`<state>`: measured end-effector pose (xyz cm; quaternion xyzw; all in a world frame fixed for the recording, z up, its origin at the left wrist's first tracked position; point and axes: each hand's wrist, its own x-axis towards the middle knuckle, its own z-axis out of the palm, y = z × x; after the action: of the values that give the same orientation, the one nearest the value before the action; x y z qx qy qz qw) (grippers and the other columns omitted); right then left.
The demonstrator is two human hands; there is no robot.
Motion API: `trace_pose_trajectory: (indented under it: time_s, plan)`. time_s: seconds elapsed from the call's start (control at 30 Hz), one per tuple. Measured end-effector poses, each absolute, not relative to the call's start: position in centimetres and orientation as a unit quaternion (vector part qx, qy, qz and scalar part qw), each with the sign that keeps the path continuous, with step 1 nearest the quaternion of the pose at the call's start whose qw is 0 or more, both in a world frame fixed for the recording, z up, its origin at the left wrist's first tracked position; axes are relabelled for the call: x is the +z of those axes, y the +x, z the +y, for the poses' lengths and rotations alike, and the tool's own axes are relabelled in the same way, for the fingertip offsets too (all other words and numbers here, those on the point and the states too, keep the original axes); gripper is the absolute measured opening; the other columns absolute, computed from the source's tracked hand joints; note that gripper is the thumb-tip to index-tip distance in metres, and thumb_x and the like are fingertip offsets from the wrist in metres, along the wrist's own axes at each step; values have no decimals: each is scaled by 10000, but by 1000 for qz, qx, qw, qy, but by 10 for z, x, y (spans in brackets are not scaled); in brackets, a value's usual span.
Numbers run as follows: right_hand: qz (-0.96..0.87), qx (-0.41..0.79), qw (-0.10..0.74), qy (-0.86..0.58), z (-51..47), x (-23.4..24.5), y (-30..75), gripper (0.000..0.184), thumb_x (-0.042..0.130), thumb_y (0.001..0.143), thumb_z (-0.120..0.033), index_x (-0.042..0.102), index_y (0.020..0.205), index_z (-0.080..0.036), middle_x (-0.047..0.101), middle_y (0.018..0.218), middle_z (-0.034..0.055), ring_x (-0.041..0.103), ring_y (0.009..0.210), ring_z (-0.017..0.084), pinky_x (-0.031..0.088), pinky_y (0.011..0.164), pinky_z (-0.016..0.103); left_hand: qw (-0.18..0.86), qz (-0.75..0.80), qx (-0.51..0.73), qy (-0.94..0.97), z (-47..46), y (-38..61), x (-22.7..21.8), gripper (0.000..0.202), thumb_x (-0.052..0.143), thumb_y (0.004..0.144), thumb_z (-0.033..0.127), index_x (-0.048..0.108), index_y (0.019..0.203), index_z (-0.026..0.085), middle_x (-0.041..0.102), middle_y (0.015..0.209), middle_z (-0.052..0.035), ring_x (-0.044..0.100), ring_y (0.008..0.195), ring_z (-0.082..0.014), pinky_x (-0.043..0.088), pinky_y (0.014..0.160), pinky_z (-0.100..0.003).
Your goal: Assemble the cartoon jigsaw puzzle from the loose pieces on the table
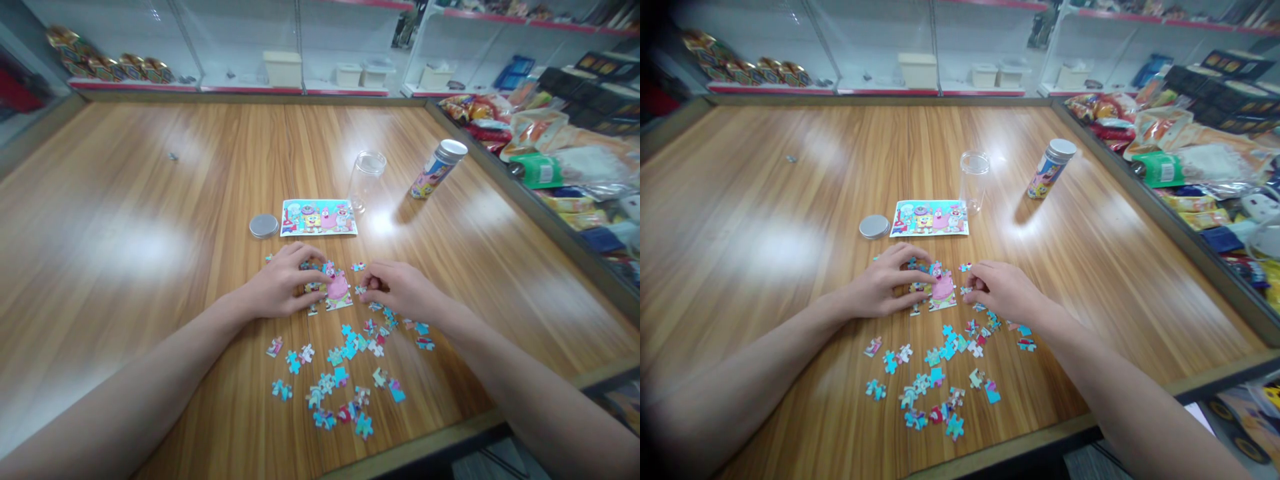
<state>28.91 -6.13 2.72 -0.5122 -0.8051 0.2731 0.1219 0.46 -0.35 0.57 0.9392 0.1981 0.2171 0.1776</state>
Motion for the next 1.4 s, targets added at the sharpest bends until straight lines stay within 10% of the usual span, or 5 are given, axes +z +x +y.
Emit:
trace_pose_trajectory:
  time_s: [1.1, 1.4]
  plan:
    - [-837, 257, 221, -429, -67, 37, 291, 273, 557, 906, -147, 711, 1124, -201, 649, 795, -9, 540, 681, 74, 392, 668, 212, 146, 174, 181, 957, -4, 6, 1, 295, 630, 934, 368, 680, 1225, 375, 592, 1359, -39, 526, 1233, -255, 371, 1020, -427]
    - [-864, 277, 86, -412, -71, 40, 284, 250, 539, 948, -225, 774, 1023, -189, 698, 791, 23, 592, 710, 95, 361, 661, 248, 155, 176, 183, 955, -5, 7, 3, 279, 632, 930, 367, 692, 1202, 363, 592, 1357, -38, 522, 1219, -256, 367, 1025, -429]
